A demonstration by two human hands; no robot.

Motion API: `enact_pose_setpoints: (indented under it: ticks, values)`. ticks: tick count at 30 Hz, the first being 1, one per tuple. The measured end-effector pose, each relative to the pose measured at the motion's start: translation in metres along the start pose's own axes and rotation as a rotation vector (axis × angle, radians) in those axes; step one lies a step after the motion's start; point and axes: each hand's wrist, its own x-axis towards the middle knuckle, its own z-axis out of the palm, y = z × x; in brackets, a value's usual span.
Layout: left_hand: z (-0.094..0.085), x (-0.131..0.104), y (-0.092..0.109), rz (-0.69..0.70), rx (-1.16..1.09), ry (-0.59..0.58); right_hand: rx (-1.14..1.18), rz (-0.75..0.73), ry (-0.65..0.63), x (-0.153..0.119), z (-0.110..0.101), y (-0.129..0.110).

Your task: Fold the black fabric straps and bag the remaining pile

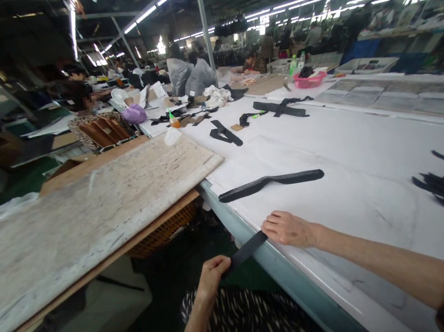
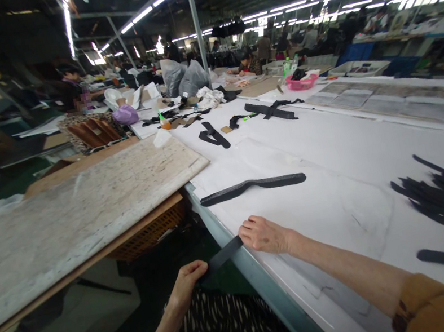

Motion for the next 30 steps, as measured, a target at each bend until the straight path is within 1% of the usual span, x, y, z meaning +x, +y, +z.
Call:
enact_pose_setpoints:
  ticks: [3, 6, 12, 16, 19, 21, 23, 24, 25, 26, 27, 28, 30]
  values:
    - [-0.001, -0.006, 0.009, 0.005, 0.002, -0.008, -0.029, 0.010, -0.027, -0.009, -0.004, 0.004]
    - [0.002, -0.007, 0.013, -0.011, -0.002, -0.023, -0.049, 0.043, -0.065, -0.014, -0.006, 0.002]
    - [0.005, -0.012, 0.013, 0.002, 0.001, 0.006, -0.043, 0.201, -0.110, -0.019, -0.001, -0.006]
    - [-0.001, -0.021, 0.012, -0.021, -0.028, 0.062, -0.020, 0.230, -0.095, -0.019, 0.002, -0.008]
    - [-0.004, -0.026, 0.011, -0.037, -0.051, 0.081, 0.090, 0.278, -0.063, -0.020, 0.004, -0.006]
    - [-0.002, -0.028, 0.012, -0.022, -0.055, 0.072, 0.287, 0.433, 0.009, -0.021, 0.004, -0.003]
    - [0.005, -0.028, 0.015, 0.000, -0.057, 0.050, 0.475, 0.649, 0.109, -0.021, 0.001, 0.003]
    - [0.009, -0.028, 0.018, 0.009, -0.061, 0.035, 0.531, 0.744, 0.152, -0.020, -0.002, 0.006]
    - [0.014, -0.027, 0.021, 0.016, -0.063, 0.019, 0.561, 0.811, 0.180, -0.016, -0.007, 0.008]
    - [0.019, -0.026, 0.026, 0.026, -0.057, 0.006, 0.576, 0.832, 0.184, -0.011, -0.014, 0.009]
    - [0.025, -0.025, 0.031, 0.042, -0.041, -0.004, 0.590, 0.805, 0.161, -0.004, -0.021, 0.009]
    - [0.030, -0.024, 0.037, 0.067, -0.014, -0.012, 0.620, 0.747, 0.118, 0.004, -0.027, 0.007]
    - [0.041, -0.023, 0.049, 0.140, 0.064, -0.023, 0.679, 0.578, -0.015, 0.020, -0.036, -0.001]
